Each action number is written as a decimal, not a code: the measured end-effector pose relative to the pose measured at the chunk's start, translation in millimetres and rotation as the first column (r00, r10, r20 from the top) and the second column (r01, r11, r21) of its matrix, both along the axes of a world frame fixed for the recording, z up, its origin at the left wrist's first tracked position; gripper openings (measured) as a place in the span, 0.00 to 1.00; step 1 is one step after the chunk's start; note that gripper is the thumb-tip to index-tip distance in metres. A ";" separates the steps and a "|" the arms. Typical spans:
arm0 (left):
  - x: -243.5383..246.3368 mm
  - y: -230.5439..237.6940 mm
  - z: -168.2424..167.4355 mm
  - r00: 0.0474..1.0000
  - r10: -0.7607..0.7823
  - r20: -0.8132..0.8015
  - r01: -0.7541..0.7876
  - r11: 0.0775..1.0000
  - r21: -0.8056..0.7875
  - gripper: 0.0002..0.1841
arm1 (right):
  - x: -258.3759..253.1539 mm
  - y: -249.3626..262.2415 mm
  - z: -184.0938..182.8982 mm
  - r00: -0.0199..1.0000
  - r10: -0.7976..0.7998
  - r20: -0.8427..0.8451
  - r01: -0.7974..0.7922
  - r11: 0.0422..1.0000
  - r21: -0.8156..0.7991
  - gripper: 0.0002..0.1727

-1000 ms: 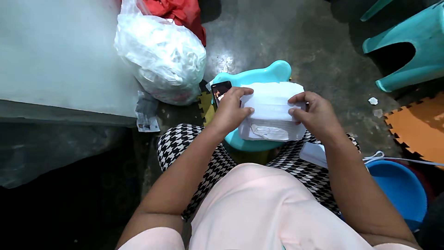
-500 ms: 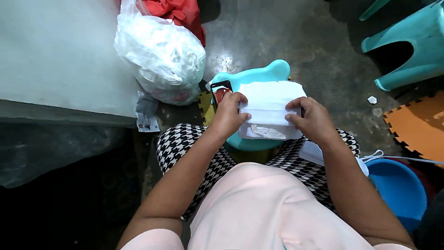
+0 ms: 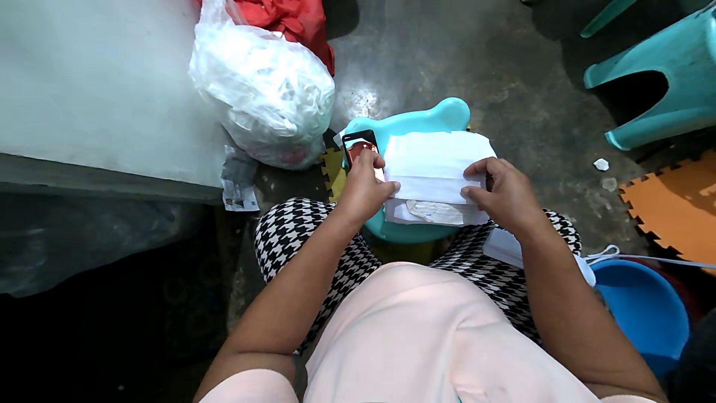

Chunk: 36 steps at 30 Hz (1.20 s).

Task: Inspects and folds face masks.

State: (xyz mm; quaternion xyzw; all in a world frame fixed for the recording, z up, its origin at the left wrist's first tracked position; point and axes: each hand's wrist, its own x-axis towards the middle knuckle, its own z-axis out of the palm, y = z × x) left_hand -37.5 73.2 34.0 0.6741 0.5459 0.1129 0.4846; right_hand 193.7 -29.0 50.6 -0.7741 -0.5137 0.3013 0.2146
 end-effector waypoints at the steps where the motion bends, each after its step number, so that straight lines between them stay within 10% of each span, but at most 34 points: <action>1: -0.4 -0.3 -0.1 1.000 0.006 0.002 -0.006 1.000 -0.004 0.26 | 0.2 0.0 -0.3 1.000 0.003 0.014 -0.003 1.000 0.003 0.17; 14: -23.7 -53.6 11.3 0.974 -0.198 -0.109 0.199 0.980 -0.001 0.22 | 30.2 -27.6 5.2 0.983 -0.024 0.183 0.025 1.000 0.001 0.18; 21: -2.6 -73.8 28.6 0.745 -0.628 0.223 0.662 0.735 -0.143 0.19 | 36.1 -89.5 17.7 0.954 0.023 0.299 -0.054 0.994 0.095 0.13; 30: 87.3 -105.7 -16.1 0.756 -0.590 0.285 0.653 0.710 -0.264 0.37 | 11.0 -126.8 -0.8 0.956 0.070 0.285 -0.100 0.991 0.092 0.09; 36: 111.0 -104.9 -25.3 0.788 -0.536 0.302 0.611 0.738 -0.285 0.24 | 13.8 -127.0 -7.6 0.939 0.079 0.334 -0.115 0.989 0.088 0.08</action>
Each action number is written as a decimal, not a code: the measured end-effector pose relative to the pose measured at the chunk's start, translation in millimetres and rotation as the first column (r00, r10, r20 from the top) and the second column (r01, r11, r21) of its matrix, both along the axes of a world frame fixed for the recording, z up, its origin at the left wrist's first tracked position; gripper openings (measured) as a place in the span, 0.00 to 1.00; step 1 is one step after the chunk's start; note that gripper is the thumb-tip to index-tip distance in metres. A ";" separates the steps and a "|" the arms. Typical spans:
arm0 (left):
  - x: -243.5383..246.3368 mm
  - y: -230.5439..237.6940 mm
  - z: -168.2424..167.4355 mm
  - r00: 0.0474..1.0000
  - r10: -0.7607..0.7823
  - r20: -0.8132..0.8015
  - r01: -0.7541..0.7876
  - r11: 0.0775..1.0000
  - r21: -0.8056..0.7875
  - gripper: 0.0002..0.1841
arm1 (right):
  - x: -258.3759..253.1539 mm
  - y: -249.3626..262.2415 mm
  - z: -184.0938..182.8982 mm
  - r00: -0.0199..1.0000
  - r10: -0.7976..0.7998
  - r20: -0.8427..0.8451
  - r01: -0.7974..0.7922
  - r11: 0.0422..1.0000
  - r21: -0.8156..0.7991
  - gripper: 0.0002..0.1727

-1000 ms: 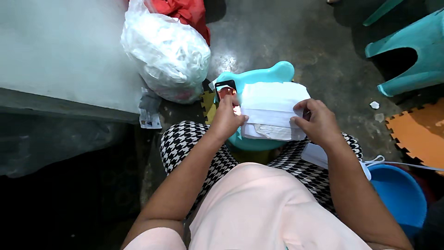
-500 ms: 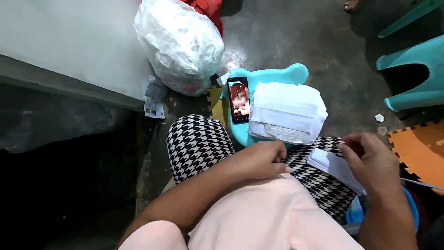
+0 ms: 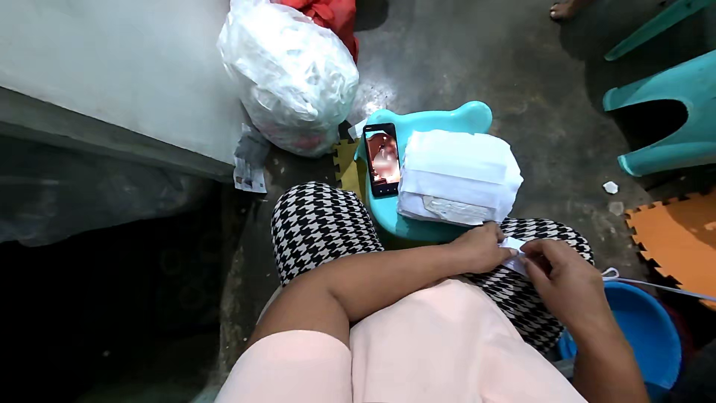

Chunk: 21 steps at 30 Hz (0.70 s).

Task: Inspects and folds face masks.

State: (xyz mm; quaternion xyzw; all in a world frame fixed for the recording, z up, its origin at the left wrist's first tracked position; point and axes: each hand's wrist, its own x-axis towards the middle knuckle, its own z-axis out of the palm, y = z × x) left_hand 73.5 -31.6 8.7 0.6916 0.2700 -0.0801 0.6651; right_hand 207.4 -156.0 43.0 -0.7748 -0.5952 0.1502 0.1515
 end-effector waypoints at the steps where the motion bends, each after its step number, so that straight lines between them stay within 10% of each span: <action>1: 1.8 -1.0 0.8 1.000 -0.009 0.023 0.008 1.000 0.029 0.22 | -0.2 0.7 0.1 1.000 -0.002 0.001 0.002 1.000 -0.001 0.08; 21: -5.4 -3.8 14.8 0.950 0.110 0.293 -0.117 0.993 0.006 0.18 | 1.8 -0.9 0.2 0.980 -0.087 -0.178 0.103 0.991 0.082 0.16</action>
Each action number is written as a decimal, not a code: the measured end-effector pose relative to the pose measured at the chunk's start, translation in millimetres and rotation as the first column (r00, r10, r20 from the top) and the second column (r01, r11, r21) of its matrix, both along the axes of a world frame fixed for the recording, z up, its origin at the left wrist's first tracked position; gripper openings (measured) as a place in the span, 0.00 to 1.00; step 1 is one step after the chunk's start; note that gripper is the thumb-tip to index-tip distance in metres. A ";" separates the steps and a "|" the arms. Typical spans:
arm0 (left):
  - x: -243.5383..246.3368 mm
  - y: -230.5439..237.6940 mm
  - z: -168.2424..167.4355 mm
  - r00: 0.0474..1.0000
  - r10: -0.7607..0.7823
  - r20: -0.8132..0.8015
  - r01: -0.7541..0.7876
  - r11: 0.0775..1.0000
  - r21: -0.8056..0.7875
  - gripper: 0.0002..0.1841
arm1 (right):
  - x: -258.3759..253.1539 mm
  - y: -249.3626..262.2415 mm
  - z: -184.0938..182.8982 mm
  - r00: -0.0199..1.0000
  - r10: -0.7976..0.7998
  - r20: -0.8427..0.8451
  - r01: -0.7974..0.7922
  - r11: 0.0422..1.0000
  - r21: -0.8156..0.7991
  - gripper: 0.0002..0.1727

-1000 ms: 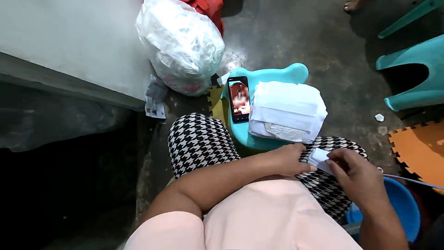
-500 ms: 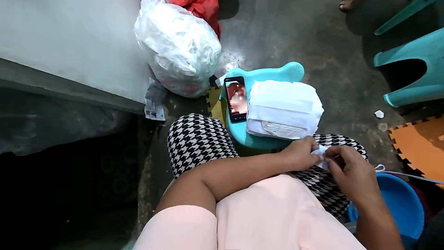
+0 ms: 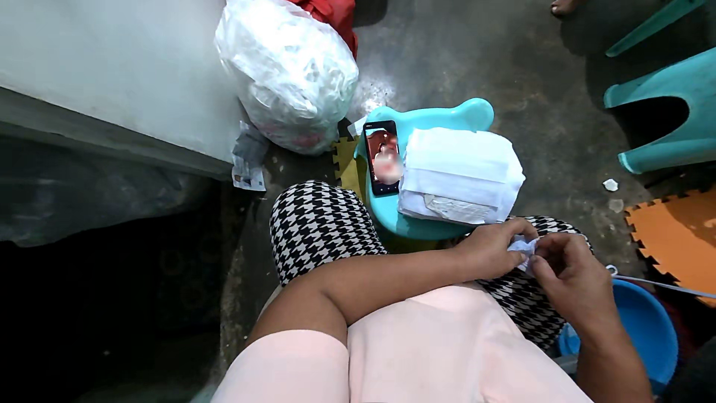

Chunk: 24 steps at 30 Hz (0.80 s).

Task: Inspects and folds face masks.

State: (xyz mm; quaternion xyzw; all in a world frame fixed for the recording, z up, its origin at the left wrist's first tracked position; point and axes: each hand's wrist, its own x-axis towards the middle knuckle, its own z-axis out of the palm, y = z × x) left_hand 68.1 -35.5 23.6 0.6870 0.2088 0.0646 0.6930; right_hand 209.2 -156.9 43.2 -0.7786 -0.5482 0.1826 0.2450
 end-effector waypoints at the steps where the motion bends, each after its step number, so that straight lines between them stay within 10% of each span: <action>1: 0.6 0.4 -0.5 1.000 -0.007 -0.020 0.007 1.000 0.022 0.17 | -0.1 -0.5 -0.2 1.000 -0.004 -0.003 0.004 1.000 0.004 0.16; 24: 5.9 -4.3 7.3 0.997 0.037 0.072 -0.051 0.976 0.211 0.11 | 5.0 -13.2 -6.0 0.992 -0.006 -0.130 0.028 0.986 0.167 0.17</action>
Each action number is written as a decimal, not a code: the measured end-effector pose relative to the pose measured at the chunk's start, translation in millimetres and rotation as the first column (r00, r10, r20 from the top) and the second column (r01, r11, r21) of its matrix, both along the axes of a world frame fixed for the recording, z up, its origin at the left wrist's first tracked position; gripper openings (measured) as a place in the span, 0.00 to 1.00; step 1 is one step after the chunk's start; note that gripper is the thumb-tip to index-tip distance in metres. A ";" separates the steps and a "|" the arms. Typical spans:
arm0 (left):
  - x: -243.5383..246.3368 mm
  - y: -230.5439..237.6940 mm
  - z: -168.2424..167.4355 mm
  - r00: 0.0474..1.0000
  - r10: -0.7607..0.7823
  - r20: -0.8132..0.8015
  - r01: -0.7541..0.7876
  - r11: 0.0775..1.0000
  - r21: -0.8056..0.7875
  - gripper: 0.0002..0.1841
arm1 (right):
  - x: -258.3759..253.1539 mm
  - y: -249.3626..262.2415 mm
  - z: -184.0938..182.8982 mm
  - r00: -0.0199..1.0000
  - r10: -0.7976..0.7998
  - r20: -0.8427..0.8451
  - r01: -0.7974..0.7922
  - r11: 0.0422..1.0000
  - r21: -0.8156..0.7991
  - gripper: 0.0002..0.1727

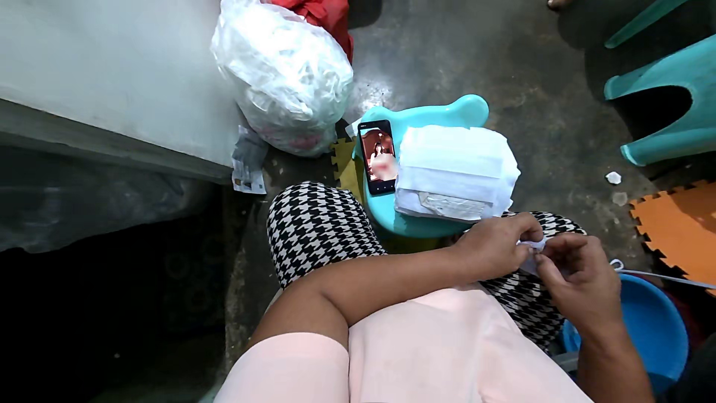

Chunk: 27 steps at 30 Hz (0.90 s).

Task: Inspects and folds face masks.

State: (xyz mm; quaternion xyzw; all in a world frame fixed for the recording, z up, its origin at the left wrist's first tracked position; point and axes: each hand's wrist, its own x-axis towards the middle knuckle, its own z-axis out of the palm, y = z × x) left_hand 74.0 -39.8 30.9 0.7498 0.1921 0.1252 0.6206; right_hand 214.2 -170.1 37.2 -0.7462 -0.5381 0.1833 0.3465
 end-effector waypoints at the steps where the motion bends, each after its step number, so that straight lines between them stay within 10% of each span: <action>1: 0.1 0.6 0.5 1.000 -0.008 -0.013 0.007 1.000 -0.015 0.12 | 0.3 -0.1 -0.2 1.000 0.000 0.002 0.000 1.000 0.001 0.16; 27: 7.1 5.2 -8.9 0.998 -0.063 -0.006 0.062 0.997 -0.049 0.15 | 7.7 0.9 -2.6 0.987 -0.004 -0.162 0.009 0.999 0.031 0.16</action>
